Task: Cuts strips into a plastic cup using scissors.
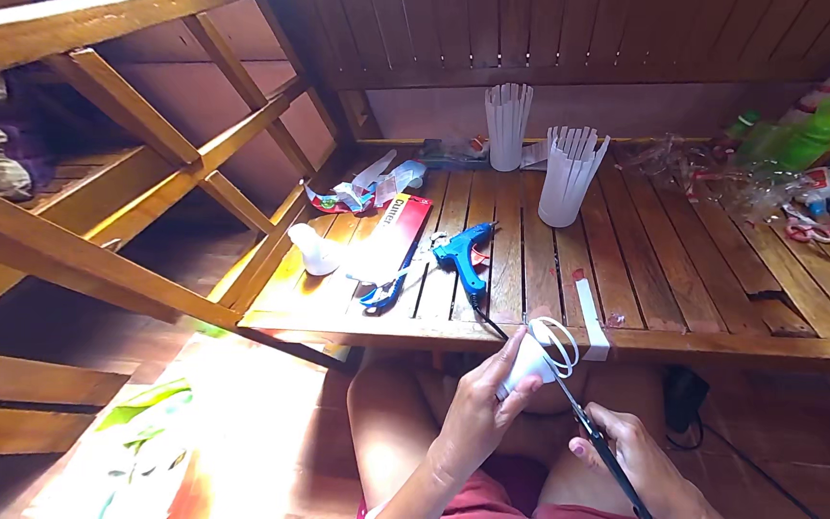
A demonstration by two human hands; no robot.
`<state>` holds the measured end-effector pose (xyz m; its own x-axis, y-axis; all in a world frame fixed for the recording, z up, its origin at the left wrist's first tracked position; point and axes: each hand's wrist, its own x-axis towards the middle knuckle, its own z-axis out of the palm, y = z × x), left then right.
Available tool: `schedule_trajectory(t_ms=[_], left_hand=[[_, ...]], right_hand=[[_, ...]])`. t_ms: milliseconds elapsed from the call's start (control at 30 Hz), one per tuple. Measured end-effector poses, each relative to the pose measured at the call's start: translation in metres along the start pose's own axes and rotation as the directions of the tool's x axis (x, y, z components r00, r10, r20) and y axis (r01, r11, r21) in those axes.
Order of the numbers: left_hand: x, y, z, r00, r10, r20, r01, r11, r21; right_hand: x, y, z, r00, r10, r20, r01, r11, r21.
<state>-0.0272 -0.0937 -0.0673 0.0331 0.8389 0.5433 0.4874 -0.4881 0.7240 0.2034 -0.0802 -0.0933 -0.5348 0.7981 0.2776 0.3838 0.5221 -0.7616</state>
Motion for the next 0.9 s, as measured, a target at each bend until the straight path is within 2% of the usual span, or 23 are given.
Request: schedule_trajectory(t_ms=[700,767,833,900], left_hand=[[0.001,-0.001,-0.003,0.999,0.031,-0.01,-0.031,0.998,0.06],[0.0,0.002,-0.005,0.999,-0.047,0.012,0.047,0.997,-0.059],[0.001,0.007,-0.007,0.978,-0.2,0.064,0.21,0.943,-0.258],[0.002,0.011,-0.008,0.954,-0.288,0.087,0.3,0.891,-0.341]], right_hand=[[-0.002,0.006,0.008,0.994,-0.079,-0.079,0.079,0.997,-0.008],[-0.002,0.007,0.008,0.994,-0.077,-0.083,0.078,0.997,0.004],[-0.002,0.007,0.008,0.995,-0.068,-0.074,0.07,0.997,0.019],[-0.002,0.006,0.008,0.997,-0.048,-0.053,0.049,0.998,0.033]])
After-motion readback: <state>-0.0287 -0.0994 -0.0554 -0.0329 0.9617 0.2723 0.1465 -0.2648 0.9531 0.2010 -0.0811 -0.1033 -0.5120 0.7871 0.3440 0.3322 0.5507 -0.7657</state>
